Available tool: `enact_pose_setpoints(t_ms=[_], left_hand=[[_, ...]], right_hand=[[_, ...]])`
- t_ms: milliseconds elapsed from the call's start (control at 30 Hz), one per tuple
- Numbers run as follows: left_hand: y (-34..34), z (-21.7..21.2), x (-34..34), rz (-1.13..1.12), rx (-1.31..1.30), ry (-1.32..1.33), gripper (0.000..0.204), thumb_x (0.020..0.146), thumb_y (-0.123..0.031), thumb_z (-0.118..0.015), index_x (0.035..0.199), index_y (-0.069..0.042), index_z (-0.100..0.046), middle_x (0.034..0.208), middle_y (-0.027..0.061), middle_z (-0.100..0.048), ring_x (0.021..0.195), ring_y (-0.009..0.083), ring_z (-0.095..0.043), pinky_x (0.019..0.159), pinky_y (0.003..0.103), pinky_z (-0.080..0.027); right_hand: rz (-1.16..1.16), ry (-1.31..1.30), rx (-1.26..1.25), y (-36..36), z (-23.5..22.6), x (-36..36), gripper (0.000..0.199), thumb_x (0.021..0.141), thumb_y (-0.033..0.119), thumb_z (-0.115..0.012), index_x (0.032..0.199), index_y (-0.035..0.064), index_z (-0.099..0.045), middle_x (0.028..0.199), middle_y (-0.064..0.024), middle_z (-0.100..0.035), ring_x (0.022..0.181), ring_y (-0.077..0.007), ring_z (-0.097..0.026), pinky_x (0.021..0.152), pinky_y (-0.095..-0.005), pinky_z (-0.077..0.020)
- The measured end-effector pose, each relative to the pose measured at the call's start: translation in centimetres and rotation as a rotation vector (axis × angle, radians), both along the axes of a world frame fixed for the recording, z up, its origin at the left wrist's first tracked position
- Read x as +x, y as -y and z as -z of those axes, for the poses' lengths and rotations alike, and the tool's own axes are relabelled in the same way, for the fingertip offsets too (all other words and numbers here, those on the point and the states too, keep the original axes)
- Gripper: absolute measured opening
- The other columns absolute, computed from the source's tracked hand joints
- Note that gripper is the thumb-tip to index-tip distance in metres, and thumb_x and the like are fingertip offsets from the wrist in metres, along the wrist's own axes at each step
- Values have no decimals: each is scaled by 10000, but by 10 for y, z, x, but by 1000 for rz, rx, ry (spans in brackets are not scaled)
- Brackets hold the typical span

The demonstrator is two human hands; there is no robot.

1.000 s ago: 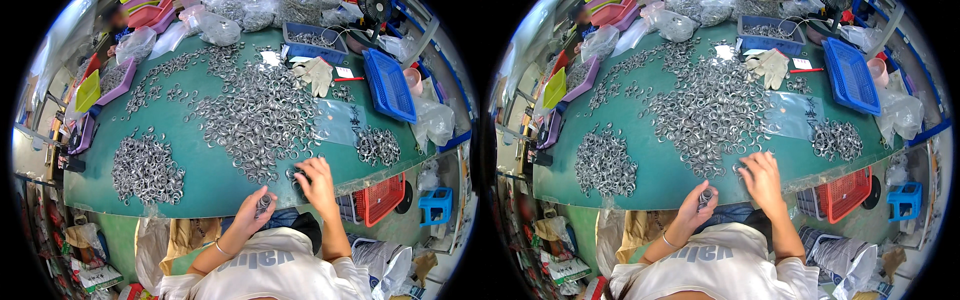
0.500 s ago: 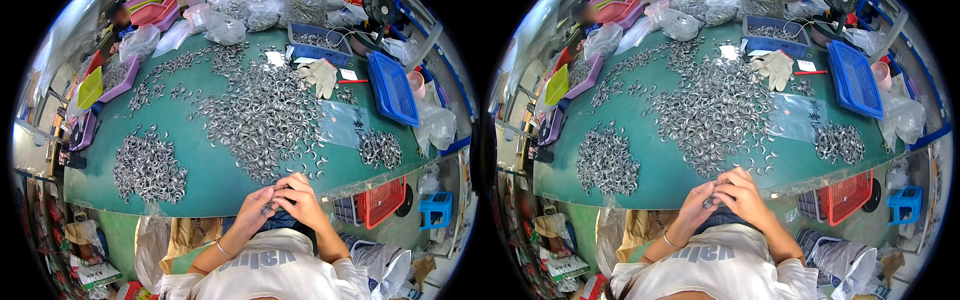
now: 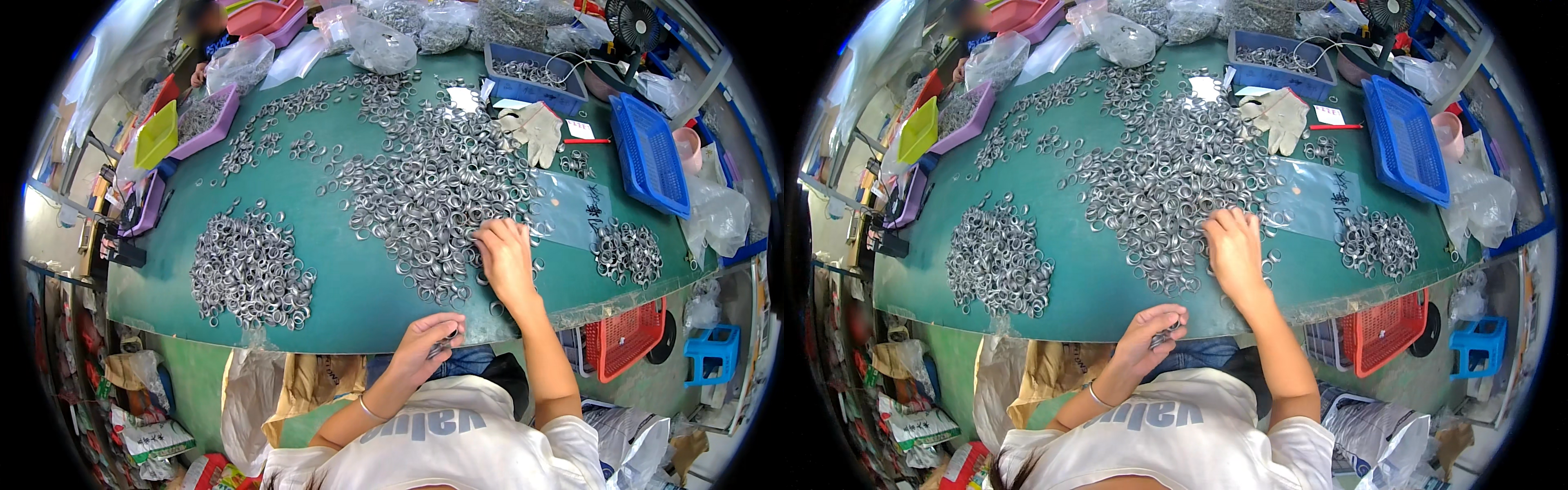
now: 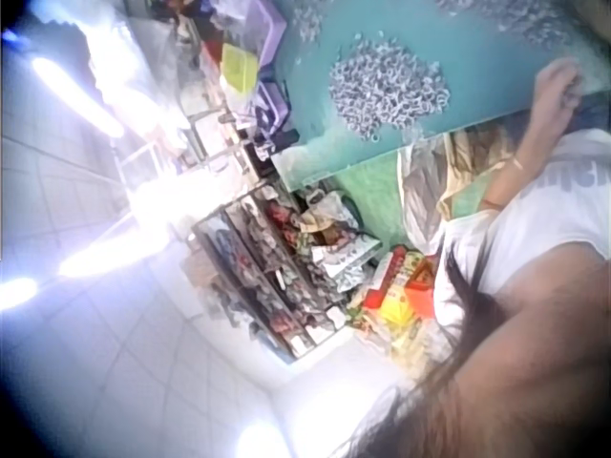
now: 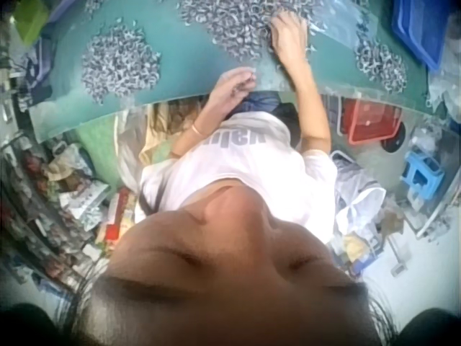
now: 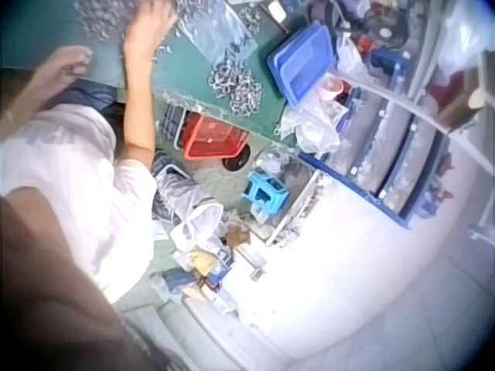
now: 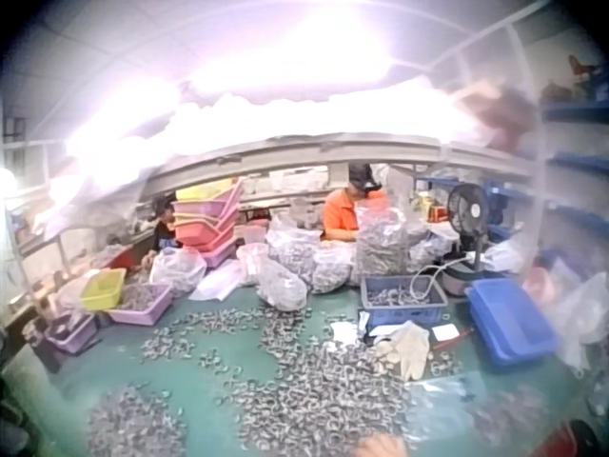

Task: The person sorts small crescent-shaped metal parts from a large pile on a green table, picking them up one by one and grouping them into smaller clusters.

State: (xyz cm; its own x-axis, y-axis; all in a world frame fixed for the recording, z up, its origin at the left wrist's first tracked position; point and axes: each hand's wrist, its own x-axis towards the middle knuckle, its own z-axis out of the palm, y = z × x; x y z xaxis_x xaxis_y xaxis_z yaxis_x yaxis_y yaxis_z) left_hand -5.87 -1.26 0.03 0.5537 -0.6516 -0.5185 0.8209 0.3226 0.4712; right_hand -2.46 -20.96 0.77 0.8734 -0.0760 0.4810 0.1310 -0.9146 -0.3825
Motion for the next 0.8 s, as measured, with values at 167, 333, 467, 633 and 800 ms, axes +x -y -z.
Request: enact_pose_setpoints(t_ms=[167,333,467,633,800], left_hand=[[-6,6,3,-1,-175,-118,205,926,-131,-554,1095,-23,-600,892,55,-539,553,45,-402,375,142,-284],[1,1,5,10,-99,-78,244,952,-167,-523,1154,-40,-570,908,54,-543,538,40,-386,376,134,-275],[9,-8,3,-71,-39,4,266,950,-174,-529,1182,-44,-550,939,50,-560,559,42,-400,381,134,-282],[5,0,7,-57,25,44,261,935,-168,-561,1161,-36,-563,925,44,-557,572,56,-423,384,139,-292],[3,-1,12,-71,-137,-20,189,929,-106,-544,1108,-50,-564,960,71,-531,587,52,-395,377,121,-281]], right_hand=[[69,29,375,5,4,-26,96,761,15,-667,856,30,-672,827,-68,-630,777,-228,-582,752,-336,-419],[19,-267,1331,-11,5,-58,111,868,69,-637,933,-8,-682,853,-51,-686,749,-86,-597,711,-225,-464],[-197,-322,1332,-29,-1,-72,110,883,74,-614,909,-15,-672,844,-40,-669,793,-97,-581,739,-250,-461],[-298,-152,566,-36,-29,-69,125,751,-1,-677,870,-25,-652,850,-113,-637,800,-251,-586,743,-341,-457],[-112,-82,638,-11,-30,-47,137,779,40,-667,903,-14,-644,855,-126,-624,798,-312,-577,759,-362,-452]])
